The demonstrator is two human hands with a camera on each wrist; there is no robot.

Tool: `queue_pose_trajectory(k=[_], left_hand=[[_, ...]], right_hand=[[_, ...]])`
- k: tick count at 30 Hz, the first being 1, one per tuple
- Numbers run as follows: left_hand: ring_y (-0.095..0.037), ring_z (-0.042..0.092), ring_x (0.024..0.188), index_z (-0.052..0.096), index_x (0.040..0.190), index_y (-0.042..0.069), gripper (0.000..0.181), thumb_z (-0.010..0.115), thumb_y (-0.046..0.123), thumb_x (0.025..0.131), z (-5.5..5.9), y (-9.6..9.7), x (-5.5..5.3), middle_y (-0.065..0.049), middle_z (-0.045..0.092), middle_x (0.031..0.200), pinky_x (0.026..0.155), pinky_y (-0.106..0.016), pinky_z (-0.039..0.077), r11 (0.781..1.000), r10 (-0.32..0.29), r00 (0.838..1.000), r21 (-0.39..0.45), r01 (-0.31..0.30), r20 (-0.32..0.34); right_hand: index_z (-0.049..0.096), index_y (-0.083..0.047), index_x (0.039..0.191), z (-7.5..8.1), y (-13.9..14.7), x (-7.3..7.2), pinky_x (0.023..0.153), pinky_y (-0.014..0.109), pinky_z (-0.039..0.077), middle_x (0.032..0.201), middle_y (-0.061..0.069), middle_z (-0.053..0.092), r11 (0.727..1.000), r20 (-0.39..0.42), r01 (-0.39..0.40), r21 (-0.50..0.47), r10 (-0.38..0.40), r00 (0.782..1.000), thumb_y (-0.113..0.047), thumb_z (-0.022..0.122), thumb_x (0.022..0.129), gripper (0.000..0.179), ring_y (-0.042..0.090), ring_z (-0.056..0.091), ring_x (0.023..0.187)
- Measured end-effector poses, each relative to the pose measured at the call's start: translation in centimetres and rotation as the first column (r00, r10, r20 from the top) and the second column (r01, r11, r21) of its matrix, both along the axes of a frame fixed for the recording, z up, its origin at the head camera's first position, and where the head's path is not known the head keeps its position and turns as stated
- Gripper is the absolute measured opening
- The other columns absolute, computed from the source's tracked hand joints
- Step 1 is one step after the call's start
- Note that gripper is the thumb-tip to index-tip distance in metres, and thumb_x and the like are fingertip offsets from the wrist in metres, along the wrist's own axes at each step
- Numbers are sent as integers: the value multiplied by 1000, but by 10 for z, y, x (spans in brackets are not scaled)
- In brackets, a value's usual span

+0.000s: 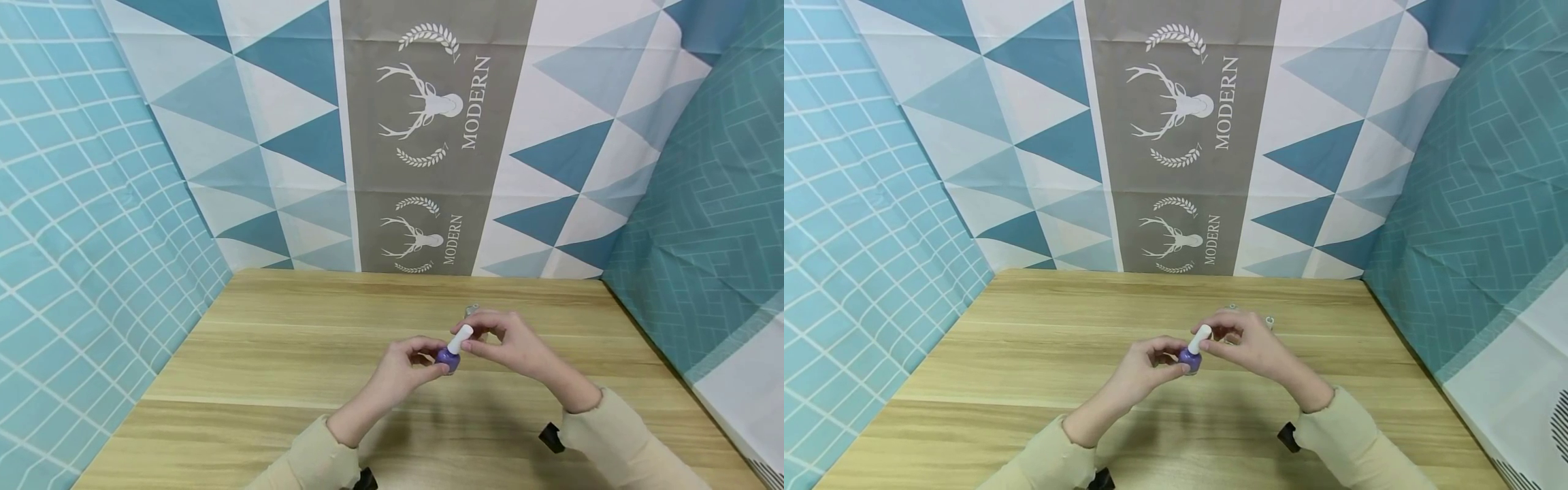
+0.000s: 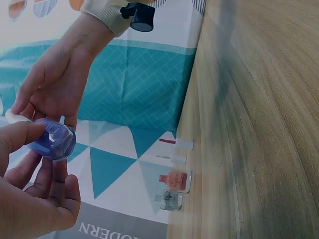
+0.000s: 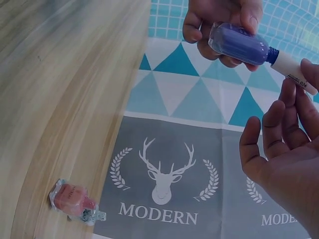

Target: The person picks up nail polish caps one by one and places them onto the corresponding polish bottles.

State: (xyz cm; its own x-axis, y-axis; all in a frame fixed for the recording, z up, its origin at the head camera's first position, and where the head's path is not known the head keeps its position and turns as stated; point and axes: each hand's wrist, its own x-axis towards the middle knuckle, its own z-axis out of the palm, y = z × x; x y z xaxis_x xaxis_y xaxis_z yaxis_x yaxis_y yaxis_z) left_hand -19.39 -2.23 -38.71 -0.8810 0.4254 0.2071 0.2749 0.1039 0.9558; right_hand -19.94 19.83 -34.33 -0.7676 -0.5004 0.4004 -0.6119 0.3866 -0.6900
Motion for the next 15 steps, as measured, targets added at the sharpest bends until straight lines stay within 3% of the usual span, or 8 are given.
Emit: queue_pose_trajectory(k=[10, 15], left_hand=[[-19, 62, 87, 70, 107, 9, 29, 76, 17, 80, -2, 2, -3, -4, 70, 103, 73, -24, 51, 1000, 28, 1000, -8, -28, -3], [-16, 62, 85, 70, 108, 9, 29, 75, 16, 80, -2, 3, -4, -5, 69, 103, 71, -23, 52, 1000, 28, 1000, -4, -28, 1]], right_hand=[[69, -4, 100, 17, -12, 9, 65, 23, 49, 85, -2, 62, 1000, -11, 12, 0, -12, 1000, 0, 67, 84, 16, 8, 56, 75], [69, -9, 102, 6, -7, -1, 64, 24, 48, 88, -2, 63, 1000, 2, -6, -27, 6, 1000, -2, 67, 85, 18, 9, 54, 74]])
